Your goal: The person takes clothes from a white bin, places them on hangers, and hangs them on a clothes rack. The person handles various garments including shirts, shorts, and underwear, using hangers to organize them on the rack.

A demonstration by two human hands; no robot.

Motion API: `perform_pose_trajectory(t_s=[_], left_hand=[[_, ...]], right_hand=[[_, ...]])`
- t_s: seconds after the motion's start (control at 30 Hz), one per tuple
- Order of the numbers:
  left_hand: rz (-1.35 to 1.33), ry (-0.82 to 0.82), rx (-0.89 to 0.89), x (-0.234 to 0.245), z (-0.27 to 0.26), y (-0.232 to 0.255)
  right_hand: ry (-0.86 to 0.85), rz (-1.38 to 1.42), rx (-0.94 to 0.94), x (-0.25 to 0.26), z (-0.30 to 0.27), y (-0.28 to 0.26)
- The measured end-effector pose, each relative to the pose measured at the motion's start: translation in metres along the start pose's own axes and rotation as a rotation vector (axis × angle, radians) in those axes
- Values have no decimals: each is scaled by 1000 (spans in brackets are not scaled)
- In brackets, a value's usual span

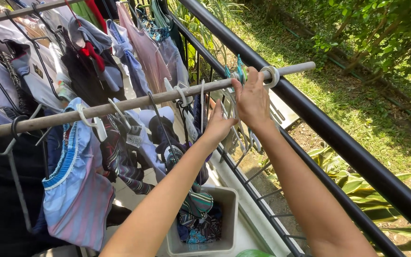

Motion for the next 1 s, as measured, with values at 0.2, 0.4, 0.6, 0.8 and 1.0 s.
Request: perform_pose_trajectory(t_s=[0.2,0.4,0.6,0.8,1.0], left_hand=[[3,2,-45,-13,-6,4],[27,-12,62,-15,-24,20],[-103,-78,-159,-9,-64,-5],[-129,-509,-73,8,-139,-78],[145,-558,261,40,-152,-192]], right_hand=[[-124,-311,-11,-17,11,32],[-161,-285,-101,-7,10,38],[177,96,110,24,-25,16],[308,464,-52,11,-141,16],[247,436,-502,-42,-250,88]])
Point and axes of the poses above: each hand's wrist, its own z-axis towards the middle knuckle, its own x-axis out of the back of the hand, y = z × x, the point moved 4 cm from there along z, towards the middle knuckle, and after that the axes turned 8 degrees about x, right-handed, at the moved point
